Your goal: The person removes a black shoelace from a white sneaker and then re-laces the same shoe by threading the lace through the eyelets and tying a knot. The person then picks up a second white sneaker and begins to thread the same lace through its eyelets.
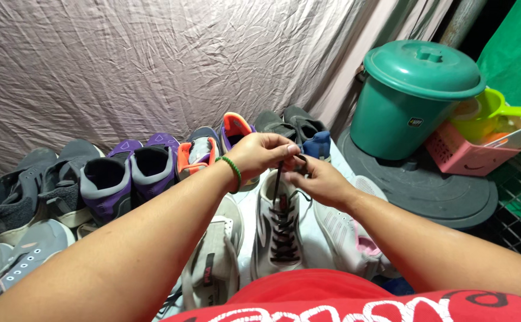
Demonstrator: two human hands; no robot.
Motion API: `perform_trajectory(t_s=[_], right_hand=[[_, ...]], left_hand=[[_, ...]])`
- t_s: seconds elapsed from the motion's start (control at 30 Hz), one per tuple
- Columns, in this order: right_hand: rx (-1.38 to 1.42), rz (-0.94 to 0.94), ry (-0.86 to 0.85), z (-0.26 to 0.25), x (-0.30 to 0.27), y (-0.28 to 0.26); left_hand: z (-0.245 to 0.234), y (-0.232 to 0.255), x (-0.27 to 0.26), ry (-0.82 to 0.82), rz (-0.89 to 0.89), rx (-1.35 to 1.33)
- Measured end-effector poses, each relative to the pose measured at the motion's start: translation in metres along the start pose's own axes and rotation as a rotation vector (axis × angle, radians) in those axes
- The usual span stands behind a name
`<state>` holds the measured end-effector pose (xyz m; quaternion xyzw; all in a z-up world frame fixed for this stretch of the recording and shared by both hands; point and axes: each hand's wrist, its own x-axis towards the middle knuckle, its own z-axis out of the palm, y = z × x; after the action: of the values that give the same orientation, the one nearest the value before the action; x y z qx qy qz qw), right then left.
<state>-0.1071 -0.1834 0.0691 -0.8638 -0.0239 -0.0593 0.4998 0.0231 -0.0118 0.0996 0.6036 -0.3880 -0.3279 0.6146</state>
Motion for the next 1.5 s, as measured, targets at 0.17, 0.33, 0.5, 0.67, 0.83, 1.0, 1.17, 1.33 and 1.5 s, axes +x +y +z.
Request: perform_trajectory(t_s=[0.17,0.33,0.5,0.67,0.83,1.0,1.17,1.33,1.5], right_hand=[[0.047,-0.124,0.094,-0.026,-0.005,0.01],[-0.078,-0.064,0.172,-0.046,-0.029,0.045],[-0.248,0.067,0.141,-0.059,-0.033,0.067],[-0.245,-0.312,0.206,-0.06,-0.015,0.043],[0.59,-0.025,-0.154,-0.044,0.009,0.001],[0.429,0.075,-0.216,-0.046,0.001,0.007],[0.175,0.208,-0.157,-0.04,-0.003,0.014],[-0.062,0.097,-0.178,-0.015,0.005,-0.006],[0.15,-0.056,0.003,-0.019,0.023,-0.005]], left_hand=[[0.013,0.03,-0.01,0.091,0.001,-0.18],[0.008,0.034,-0.038,0.277,0.014,-0.327],[0.025,0.043,-0.047,0.303,-0.036,-0.278],[0.046,0.065,-0.033,0.282,0.006,0.129],[0.059,0.06,-0.033,0.277,0.036,0.378],[0.023,0.044,-0.062,0.449,-0.095,0.201],[-0.016,0.016,-0.091,0.247,-0.264,0.281],[-0.003,-0.009,-0.085,0.051,-0.181,0.843],[0.008,0.009,-0.061,0.089,-0.17,0.203]])
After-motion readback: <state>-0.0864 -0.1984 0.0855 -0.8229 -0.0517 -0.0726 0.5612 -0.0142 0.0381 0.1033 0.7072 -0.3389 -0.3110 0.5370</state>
